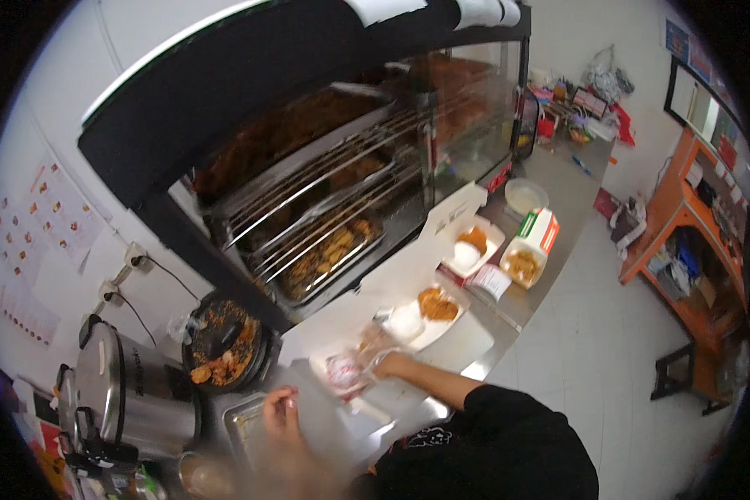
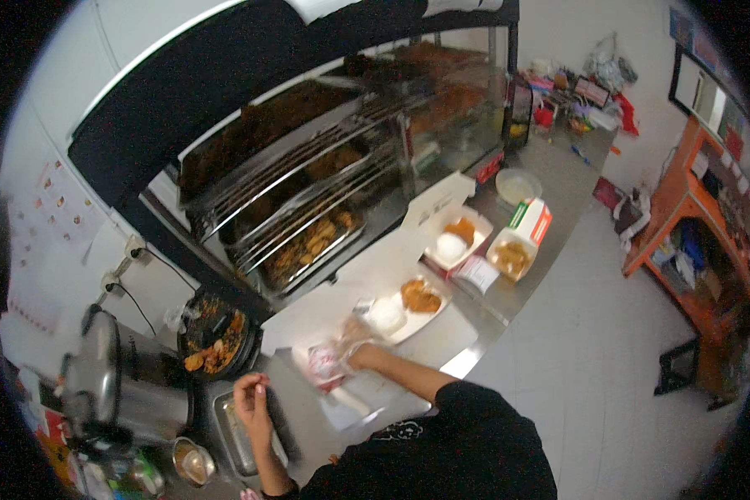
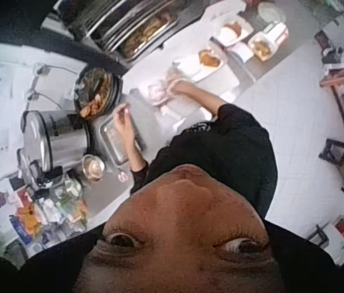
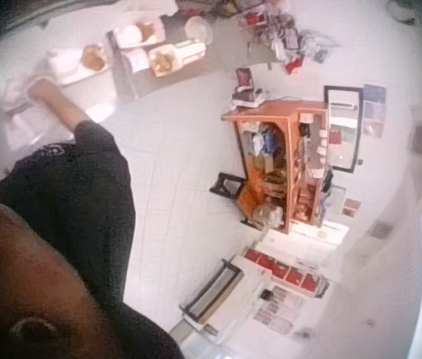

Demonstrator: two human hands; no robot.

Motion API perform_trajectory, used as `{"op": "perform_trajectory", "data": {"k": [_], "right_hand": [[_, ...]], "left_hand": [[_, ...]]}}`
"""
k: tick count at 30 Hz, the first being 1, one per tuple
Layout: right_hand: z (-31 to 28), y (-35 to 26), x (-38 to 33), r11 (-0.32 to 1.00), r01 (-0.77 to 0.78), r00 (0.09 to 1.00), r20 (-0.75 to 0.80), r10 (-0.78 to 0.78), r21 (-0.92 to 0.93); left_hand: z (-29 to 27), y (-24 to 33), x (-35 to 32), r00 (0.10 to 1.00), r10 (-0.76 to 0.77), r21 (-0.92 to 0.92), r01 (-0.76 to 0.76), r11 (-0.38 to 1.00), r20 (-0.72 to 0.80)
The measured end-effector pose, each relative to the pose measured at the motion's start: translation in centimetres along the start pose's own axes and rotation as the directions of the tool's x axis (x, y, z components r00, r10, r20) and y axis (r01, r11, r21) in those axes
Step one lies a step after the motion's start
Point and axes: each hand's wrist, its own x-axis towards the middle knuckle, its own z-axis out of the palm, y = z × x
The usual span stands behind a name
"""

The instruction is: The person assembles a takeout order by placing fried chicken, rice, and a side into a branded box. They then add a receipt and close the box.

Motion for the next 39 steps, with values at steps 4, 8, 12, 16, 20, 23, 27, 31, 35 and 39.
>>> {"op": "perform_trajectory", "data": {"k": [4, 8, 12, 16, 20, 23, 27, 31, 35, 39], "right_hand": [[-3.7, 2.2, -3.5, 0.97, 0.241, 0.958, -0.171, -0.231, 0.041], [-6.1, 9.0, -11.4, 0.917, 0.304, 0.936, -0.261, -0.237, 0.259], [-2.3, 14.3, -15.5, 0.895, 0.2, 0.964, -0.241, -0.108, 0.398], [-3.9, 19.4, -19.8, 0.789, 0.054, 0.984, -0.165, 0.061, 0.612], [-3.8, 21.7, -21.5, 0.678, 0.022, 0.991, -0.107, 0.085, 0.734], [-4.0, 22.7, -21.5, 0.627, 0.064, 0.992, -0.12, 0.046, 0.776], [-0.5, 26.0, -22.0, 0.505, 0.034, 0.984, -0.118, 0.134, 0.862], [-0.3, 25.5, -20.7, 0.494, -0.014, 0.998, 0.044, -0.048, 0.869], [-0.2, 26.3, -20.4, 0.532, -0.048, 0.989, 0.114, -0.092, 0.846], [-0.5, 25.7, -19.7, 0.466, -0.04, 0.985, 0.112, -0.129, 0.884]], "left_hand": [[9.2, 8.2, 6.8, 0.957, 0.229, -0.035, -0.226, 0.973, 0.178], [23.2, 16.8, 14.2, 0.692, 0.52, -0.017, -0.593, 0.805, 0.501], [33.5, 20.4, 25.3, 0.665, 0.579, 0.127, -0.701, 0.702, 0.472], [40.3, 24.2, 34.5, 0.873, 0.459, 0.004, -0.466, 0.885, 0.164], [43.9, 25.3, 37.1, 0.877, 0.481, -0.144, -0.479, 0.866, -0.02], [45.1, 20.4, 35.9, 0.818, 0.57, -0.206, -0.545, 0.812, 0.08], [41.6, 11.0, 23.3, 0.334, 0.156, 0.069, -0.574, 0.816, 0.93], [24.5, -5.6, 13.6, 0.157, -0.548, 0.541, 0.09, 0.836, 0.821], [11.8, -8.9, 7.2, 0.776, -0.591, 0.853, 0.138, 0.502, 0.222], [3.4, -15.1, 1.0, 0.831, -0.537, 0.94, 0.286, 0.189, -0.145]]}}
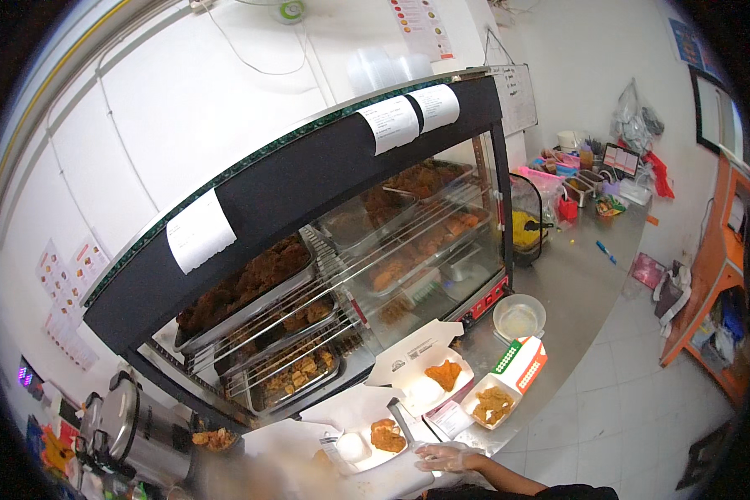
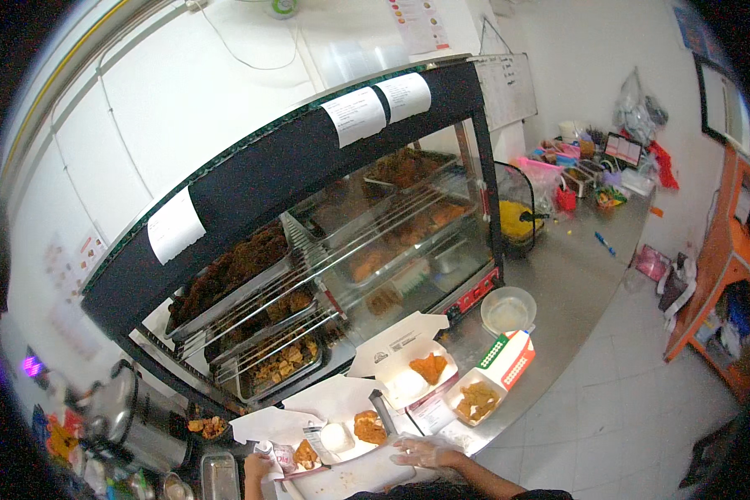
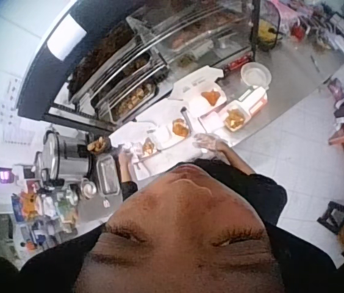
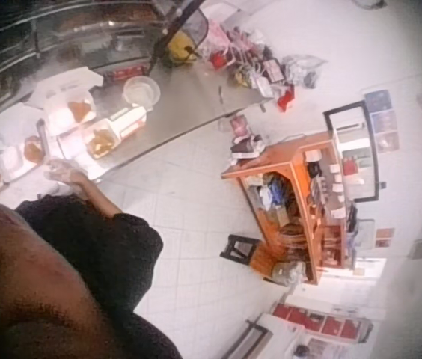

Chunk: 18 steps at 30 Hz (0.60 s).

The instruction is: The person assembles a takeout order by placing fried chicken, rice, and a side into a branded box. They then add a receipt and close the box.

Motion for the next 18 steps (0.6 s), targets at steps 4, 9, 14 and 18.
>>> {"op": "perform_trajectory", "data": {"k": [4, 9, 14, 18], "right_hand": [[0.2, -0.2, 1.0, 0.999, 0.014, 0.999, -0.032, -0.013, 0.036], [0.7, -1.4, 1.1, 0.996, -0.017, 0.996, 0.084, 0.009, 0.092], [1.2, -1.7, 0.7, 0.996, 0.08, 0.997, 0.006, -0.079, -0.04], [1.7, -1.5, 0.6, 0.996, 0.067, 0.998, 0.011, -0.068, 0.053]], "left_hand": [[-0.5, 3.7, -2.4, 0.977, -0.007, 0.134, 0.036, 0.99, -0.214], [-2.4, 3.6, -2.6, 0.986, -0.164, 0.252, 0.164, 0.954, -0.02], [0.1, 5.4, -0.2, 0.985, -0.172, 0.454, 0.148, 0.879, 0.013], [-0.8, 1.2, 2.1, 0.963, -0.04, 0.377, -0.066, 0.924, 0.267]]}}
